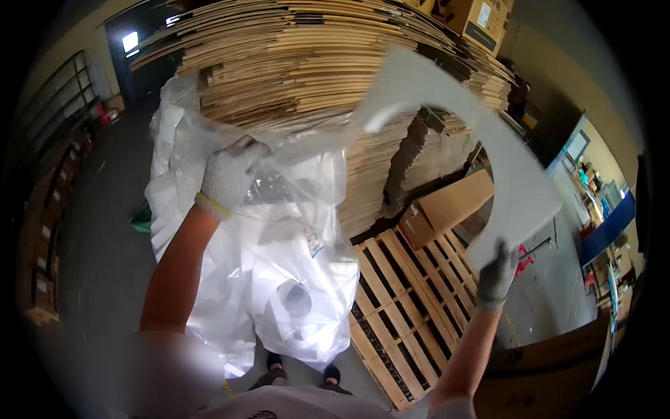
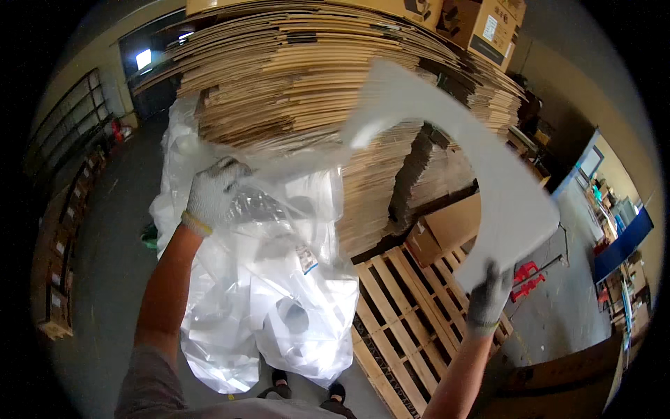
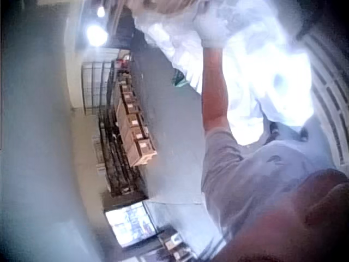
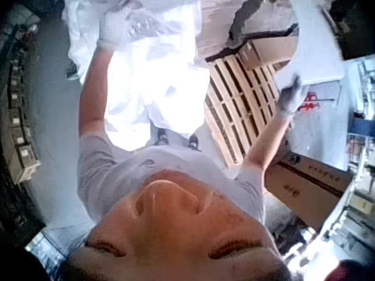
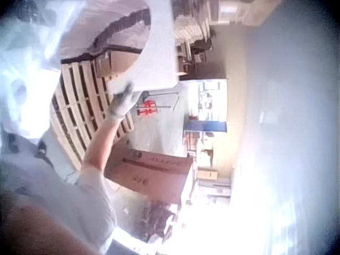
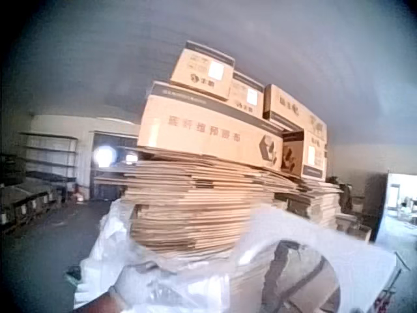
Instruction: The person walks through a warehouse, picks up a box from a pallet, and uses a box cutter to open it. They remove a large roll of material wrapped in plastic and some white foam packaging pieces from the box.
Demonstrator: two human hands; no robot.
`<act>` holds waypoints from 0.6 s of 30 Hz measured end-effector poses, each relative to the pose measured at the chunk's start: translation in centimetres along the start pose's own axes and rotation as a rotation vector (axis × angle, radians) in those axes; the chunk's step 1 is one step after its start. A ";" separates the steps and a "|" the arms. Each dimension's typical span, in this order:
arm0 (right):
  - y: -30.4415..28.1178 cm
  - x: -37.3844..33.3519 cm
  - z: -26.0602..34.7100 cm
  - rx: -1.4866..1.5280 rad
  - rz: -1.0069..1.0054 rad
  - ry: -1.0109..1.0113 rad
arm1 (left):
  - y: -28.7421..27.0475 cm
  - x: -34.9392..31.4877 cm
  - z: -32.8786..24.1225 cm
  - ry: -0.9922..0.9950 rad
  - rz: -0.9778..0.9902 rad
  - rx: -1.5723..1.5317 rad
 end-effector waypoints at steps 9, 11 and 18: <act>12.2 9.4 14.7 -0.387 0.865 -0.411 | -11.1 -0.8 -15.5 0.156 -0.133 0.084; 13.0 9.8 15.4 -0.511 1.024 -0.380 | -12.0 -1.7 -17.3 0.226 -0.203 0.109; 19.5 10.4 12.9 -0.548 1.119 -0.734 | -12.3 -1.6 -23.7 0.401 -0.206 -0.004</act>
Point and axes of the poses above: each hand's wrist, its own x-axis towards the middle knuckle, its own y-axis out of the palm, z = x × y, the point moved 4 cm from there along x, towards the middle knuckle, and after that the axes turned 10 degrees about -z, right-handed, at the moved point
